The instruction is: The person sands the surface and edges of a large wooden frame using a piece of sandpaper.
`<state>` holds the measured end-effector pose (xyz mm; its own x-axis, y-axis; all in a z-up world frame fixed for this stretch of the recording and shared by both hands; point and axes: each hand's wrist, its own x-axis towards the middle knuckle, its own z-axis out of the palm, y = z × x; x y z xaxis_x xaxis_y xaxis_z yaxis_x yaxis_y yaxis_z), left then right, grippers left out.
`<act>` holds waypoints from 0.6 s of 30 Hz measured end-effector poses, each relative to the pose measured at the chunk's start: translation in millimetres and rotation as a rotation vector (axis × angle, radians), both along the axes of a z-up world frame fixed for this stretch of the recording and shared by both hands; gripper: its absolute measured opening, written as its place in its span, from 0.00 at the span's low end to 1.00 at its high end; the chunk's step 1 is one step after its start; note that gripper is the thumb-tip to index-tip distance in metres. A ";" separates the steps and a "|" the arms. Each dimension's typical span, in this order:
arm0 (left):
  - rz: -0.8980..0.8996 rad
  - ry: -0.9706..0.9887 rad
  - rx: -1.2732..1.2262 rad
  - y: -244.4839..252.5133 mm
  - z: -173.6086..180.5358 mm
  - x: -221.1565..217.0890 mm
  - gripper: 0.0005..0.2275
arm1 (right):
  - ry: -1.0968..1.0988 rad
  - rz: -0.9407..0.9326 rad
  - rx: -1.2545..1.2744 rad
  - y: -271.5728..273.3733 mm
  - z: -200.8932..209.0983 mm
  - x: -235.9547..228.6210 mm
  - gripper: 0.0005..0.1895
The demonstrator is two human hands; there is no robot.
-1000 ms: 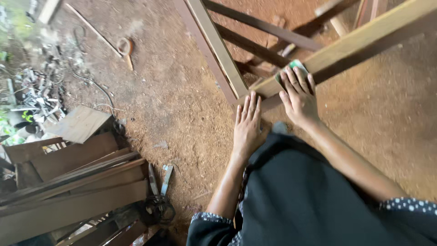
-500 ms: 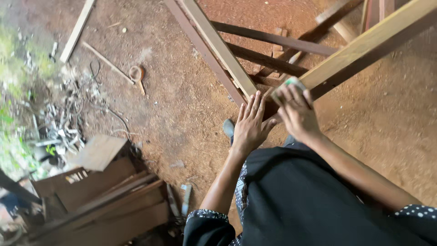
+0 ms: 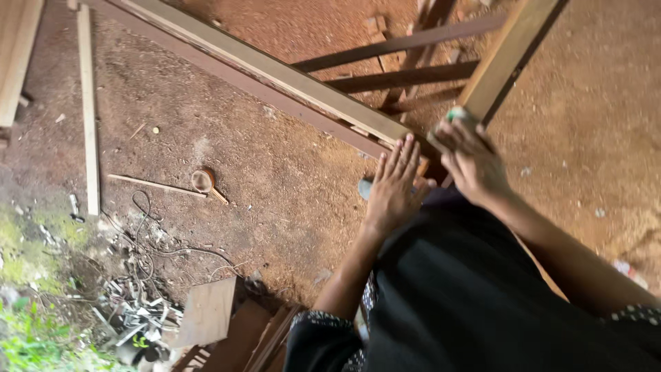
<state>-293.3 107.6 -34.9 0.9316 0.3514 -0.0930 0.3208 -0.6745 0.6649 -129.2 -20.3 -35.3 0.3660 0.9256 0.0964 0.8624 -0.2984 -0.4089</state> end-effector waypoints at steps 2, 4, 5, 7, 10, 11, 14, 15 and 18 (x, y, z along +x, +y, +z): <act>-0.003 -0.013 -0.020 12.1 -2.5 -5.4 0.35 | -0.024 -0.070 -0.039 -3.3 -7.3 0.2 0.23; -0.012 -0.010 -0.017 25.5 -5.4 -0.9 0.35 | -0.019 -0.082 -0.013 -5.8 -4.3 1.9 0.23; -0.019 0.011 -0.013 31.1 -6.0 1.3 0.35 | 0.009 -0.060 0.023 -7.7 -0.3 -1.1 0.23; -0.035 0.026 -0.001 35.8 -6.6 -0.3 0.35 | 0.073 -0.051 0.022 -14.1 7.3 -18.2 0.24; -0.047 0.007 0.018 51.4 -8.6 6.4 0.35 | 0.101 -0.080 -0.039 -5.2 11.2 -33.4 0.27; -0.060 0.010 0.009 56.6 -8.8 10.4 0.35 | 0.062 -0.099 -0.036 -2.7 12.2 -38.1 0.26; -0.060 0.074 0.000 51.2 -6.1 17.6 0.35 | 0.110 -0.152 -0.064 -4.4 16.2 -29.5 0.27; -0.058 0.101 0.009 49.9 -3.2 15.4 0.36 | 0.150 -0.173 -0.071 -4.3 17.8 -26.3 0.28; -0.262 0.451 0.265 69.6 -2.9 14.8 0.36 | 0.097 -0.110 -0.128 3.3 15.1 -26.9 0.28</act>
<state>-278.5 177.2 -37.8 0.8792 0.1803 -0.4410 0.3335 -0.8939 0.2994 -156.1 -17.0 -20.2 0.4678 0.8818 -0.0599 0.7799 -0.4437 -0.4415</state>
